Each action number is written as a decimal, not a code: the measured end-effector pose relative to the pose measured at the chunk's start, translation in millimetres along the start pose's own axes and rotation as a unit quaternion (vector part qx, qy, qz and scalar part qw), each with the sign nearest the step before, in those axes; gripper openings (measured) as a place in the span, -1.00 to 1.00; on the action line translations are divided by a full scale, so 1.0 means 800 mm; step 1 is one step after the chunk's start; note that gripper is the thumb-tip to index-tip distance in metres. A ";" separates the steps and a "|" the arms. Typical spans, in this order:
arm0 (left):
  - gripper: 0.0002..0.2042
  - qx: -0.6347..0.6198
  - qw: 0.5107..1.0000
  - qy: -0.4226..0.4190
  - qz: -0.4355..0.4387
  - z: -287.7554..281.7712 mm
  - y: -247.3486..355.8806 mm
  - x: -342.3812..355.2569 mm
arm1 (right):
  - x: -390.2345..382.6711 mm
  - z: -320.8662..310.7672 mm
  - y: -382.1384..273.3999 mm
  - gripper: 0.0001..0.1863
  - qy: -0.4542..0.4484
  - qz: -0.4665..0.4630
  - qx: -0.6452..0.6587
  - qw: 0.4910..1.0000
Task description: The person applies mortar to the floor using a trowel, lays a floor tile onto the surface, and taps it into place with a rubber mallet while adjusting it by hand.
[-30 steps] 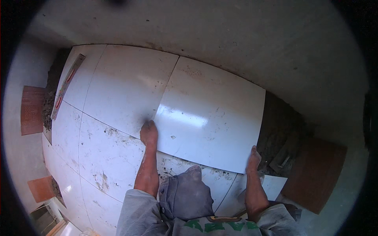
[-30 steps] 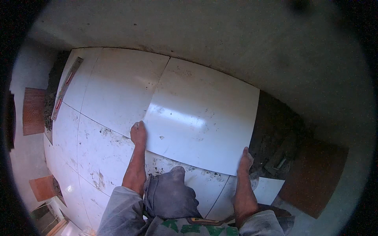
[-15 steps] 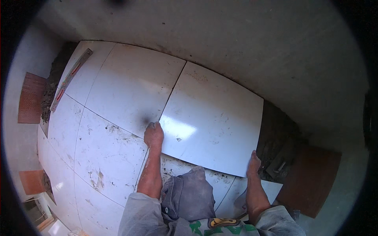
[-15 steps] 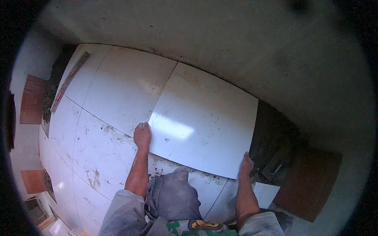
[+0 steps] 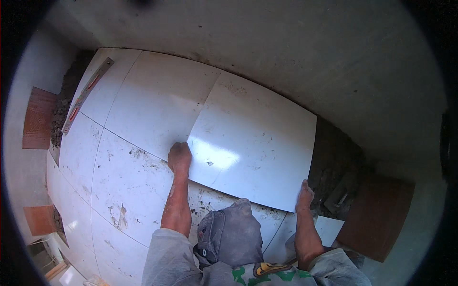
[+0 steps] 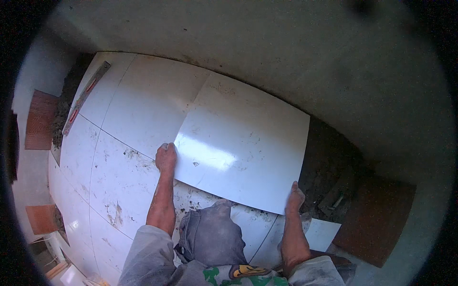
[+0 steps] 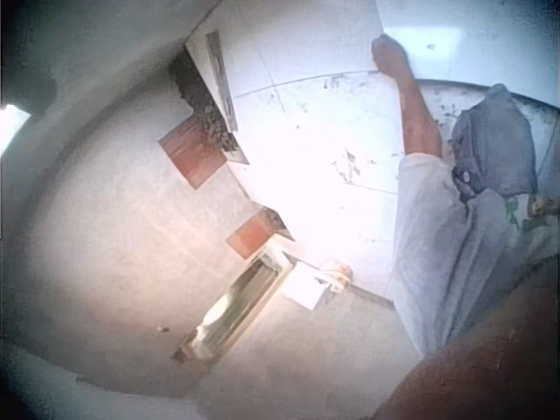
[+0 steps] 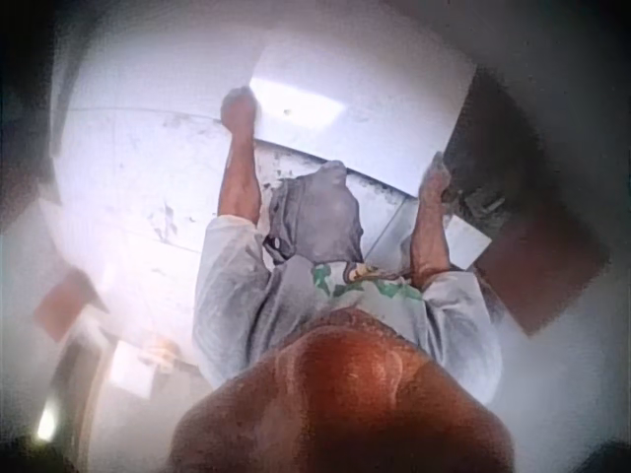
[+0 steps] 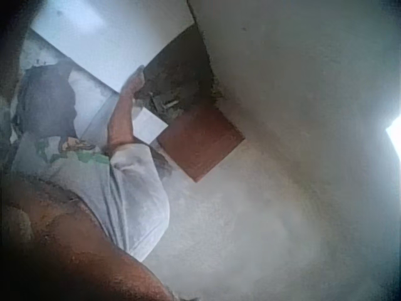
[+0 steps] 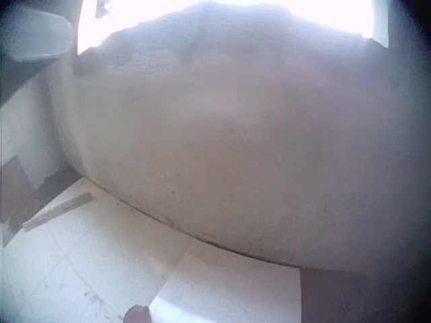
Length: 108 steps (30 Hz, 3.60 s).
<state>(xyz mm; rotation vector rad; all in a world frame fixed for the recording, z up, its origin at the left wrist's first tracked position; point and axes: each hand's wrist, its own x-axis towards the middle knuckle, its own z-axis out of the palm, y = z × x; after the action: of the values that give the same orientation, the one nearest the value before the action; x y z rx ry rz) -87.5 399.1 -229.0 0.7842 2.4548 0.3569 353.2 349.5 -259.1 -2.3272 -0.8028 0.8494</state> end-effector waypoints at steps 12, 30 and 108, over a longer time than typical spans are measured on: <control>-0.59 -0.032 0.999 0.025 0.000 0.022 -0.004 0.004 | 0.021 -0.002 0.019 -0.43 0.030 -0.016 -0.016 0.999; -0.57 -0.019 1.000 -0.002 -0.003 0.044 -0.004 0.009 | 0.011 -0.009 0.000 -0.46 0.025 -0.012 -0.006 1.000; -0.20 0.429 0.892 -0.011 0.142 0.090 -0.119 -0.069 | 0.011 -0.165 0.258 -0.59 -0.199 0.105 -0.461 0.858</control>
<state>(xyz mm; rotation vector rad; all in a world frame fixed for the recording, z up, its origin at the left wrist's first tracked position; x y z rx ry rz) -52.5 296.5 -303.3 1.4856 2.4299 -0.7017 522.4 179.2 -308.4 -3.1590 -1.3772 1.2649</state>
